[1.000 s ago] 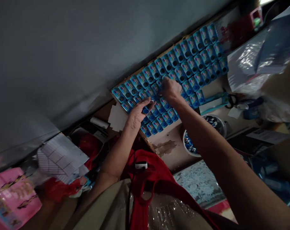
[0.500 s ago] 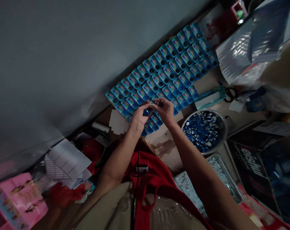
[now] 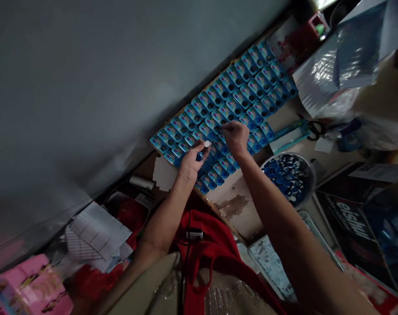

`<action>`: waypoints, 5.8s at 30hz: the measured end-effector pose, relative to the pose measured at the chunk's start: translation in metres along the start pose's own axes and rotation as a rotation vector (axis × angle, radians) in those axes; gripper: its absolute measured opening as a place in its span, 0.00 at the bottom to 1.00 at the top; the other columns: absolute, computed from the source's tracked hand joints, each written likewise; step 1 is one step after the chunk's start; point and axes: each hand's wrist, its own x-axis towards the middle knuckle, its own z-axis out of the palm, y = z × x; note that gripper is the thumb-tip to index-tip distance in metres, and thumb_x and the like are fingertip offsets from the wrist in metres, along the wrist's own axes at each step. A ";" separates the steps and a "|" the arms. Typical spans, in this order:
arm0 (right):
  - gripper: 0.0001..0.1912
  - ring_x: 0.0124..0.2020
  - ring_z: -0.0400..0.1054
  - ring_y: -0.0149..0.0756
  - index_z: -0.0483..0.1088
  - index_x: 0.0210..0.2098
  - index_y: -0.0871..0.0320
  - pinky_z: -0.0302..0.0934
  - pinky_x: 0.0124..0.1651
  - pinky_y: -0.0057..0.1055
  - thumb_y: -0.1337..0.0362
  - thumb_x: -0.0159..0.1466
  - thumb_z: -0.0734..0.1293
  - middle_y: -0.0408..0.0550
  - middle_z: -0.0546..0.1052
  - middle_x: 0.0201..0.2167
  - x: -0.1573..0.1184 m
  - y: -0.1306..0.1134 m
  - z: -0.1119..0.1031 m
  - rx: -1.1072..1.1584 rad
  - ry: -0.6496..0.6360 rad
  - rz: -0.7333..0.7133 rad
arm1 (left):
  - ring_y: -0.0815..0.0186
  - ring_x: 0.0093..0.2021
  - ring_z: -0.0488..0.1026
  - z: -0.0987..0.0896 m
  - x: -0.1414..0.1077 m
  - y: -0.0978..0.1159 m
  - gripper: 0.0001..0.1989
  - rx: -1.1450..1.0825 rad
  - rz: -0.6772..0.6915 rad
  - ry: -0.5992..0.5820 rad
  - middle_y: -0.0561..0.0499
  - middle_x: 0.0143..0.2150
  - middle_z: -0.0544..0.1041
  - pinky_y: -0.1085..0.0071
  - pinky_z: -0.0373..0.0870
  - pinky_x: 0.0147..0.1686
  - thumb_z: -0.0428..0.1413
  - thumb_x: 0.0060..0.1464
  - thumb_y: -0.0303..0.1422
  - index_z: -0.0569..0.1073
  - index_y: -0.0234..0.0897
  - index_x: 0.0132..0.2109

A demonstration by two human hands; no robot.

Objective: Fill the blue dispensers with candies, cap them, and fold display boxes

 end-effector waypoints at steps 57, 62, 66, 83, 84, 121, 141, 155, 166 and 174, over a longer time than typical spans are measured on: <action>0.12 0.33 0.71 0.36 0.82 0.43 0.53 0.68 0.41 0.35 0.55 0.65 0.70 0.50 0.79 0.40 -0.032 0.008 -0.028 0.284 -0.179 -0.140 | 0.74 0.36 0.77 0.040 0.020 0.003 0.23 0.351 0.048 -0.377 0.54 0.38 0.81 0.78 0.72 0.46 0.58 0.49 0.12 0.83 0.37 0.48; 0.09 0.36 0.76 0.40 0.83 0.40 0.56 0.70 0.43 0.36 0.62 0.61 0.71 0.51 0.82 0.38 -0.026 0.017 -0.028 0.343 -0.067 -0.040 | 0.73 0.40 0.81 0.059 0.020 -0.015 0.21 0.252 0.079 -0.262 0.55 0.36 0.81 0.77 0.74 0.52 0.57 0.57 0.14 0.81 0.39 0.51; 0.09 0.40 0.77 0.43 0.83 0.39 0.56 0.70 0.47 0.36 0.63 0.62 0.70 0.51 0.83 0.38 0.017 0.016 -0.043 0.178 0.004 -0.039 | 0.69 0.45 0.84 0.075 0.026 -0.015 0.13 0.177 0.096 -0.223 0.54 0.34 0.82 0.70 0.76 0.58 0.58 0.59 0.15 0.78 0.36 0.44; 0.13 0.44 0.75 0.49 0.76 0.42 0.54 0.65 0.46 0.39 0.68 0.57 0.74 0.50 0.82 0.41 0.097 -0.005 -0.038 -0.355 -0.171 -0.039 | 0.66 0.44 0.84 0.064 0.035 0.015 0.13 0.425 0.068 -0.361 0.51 0.38 0.84 0.61 0.74 0.64 0.59 0.55 0.17 0.81 0.35 0.44; 0.10 0.43 0.75 0.47 0.76 0.41 0.54 0.64 0.45 0.38 0.67 0.59 0.73 0.50 0.82 0.40 0.087 -0.004 -0.038 -0.299 -0.149 -0.054 | 0.68 0.43 0.84 0.062 0.035 0.016 0.13 0.428 0.081 -0.352 0.51 0.38 0.84 0.61 0.74 0.63 0.60 0.56 0.17 0.81 0.35 0.44; 0.21 0.42 0.74 0.40 0.82 0.45 0.54 0.69 0.50 0.35 0.71 0.62 0.59 0.49 0.80 0.39 0.010 -0.010 -0.020 0.340 -0.040 -0.082 | 0.70 0.35 0.81 0.075 0.051 0.002 0.21 0.478 0.360 -0.185 0.59 0.29 0.78 0.69 0.79 0.51 0.78 0.39 0.34 0.74 0.35 0.31; 0.04 0.44 0.75 0.49 0.76 0.29 0.55 0.67 0.48 0.43 0.69 0.57 0.75 0.51 0.81 0.37 0.159 0.026 -0.055 -0.313 -0.036 0.035 | 0.56 0.58 0.80 0.103 0.055 0.011 0.14 0.398 0.082 -0.401 0.44 0.54 0.83 0.57 0.75 0.62 0.53 0.69 0.39 0.81 0.38 0.50; 0.22 0.30 0.72 0.35 0.72 0.34 0.55 0.65 0.33 0.31 0.42 0.61 0.73 0.47 0.78 0.28 0.070 -0.003 -0.044 0.526 -0.219 0.057 | 0.61 0.66 0.74 0.087 0.038 -0.002 0.30 0.563 0.584 -0.366 0.50 0.56 0.82 0.67 0.67 0.68 0.68 0.49 0.18 0.79 0.47 0.58; 0.06 0.31 0.74 0.35 0.78 0.28 0.56 0.66 0.37 0.30 0.61 0.54 0.74 0.45 0.80 0.27 0.063 -0.006 -0.032 0.463 -0.316 -0.154 | 0.55 0.66 0.74 0.097 0.034 0.020 0.36 0.721 0.555 -0.425 0.48 0.57 0.81 0.61 0.69 0.68 0.64 0.43 0.10 0.79 0.46 0.56; 0.17 0.23 0.70 0.32 0.74 0.24 0.57 0.68 0.29 0.32 0.55 0.44 0.81 0.44 0.77 0.22 0.111 -0.024 -0.031 0.843 -0.303 0.049 | 0.57 0.56 0.81 0.118 0.061 0.049 0.22 0.691 0.524 -0.473 0.49 0.45 0.85 0.60 0.73 0.64 0.60 0.44 0.10 0.83 0.38 0.41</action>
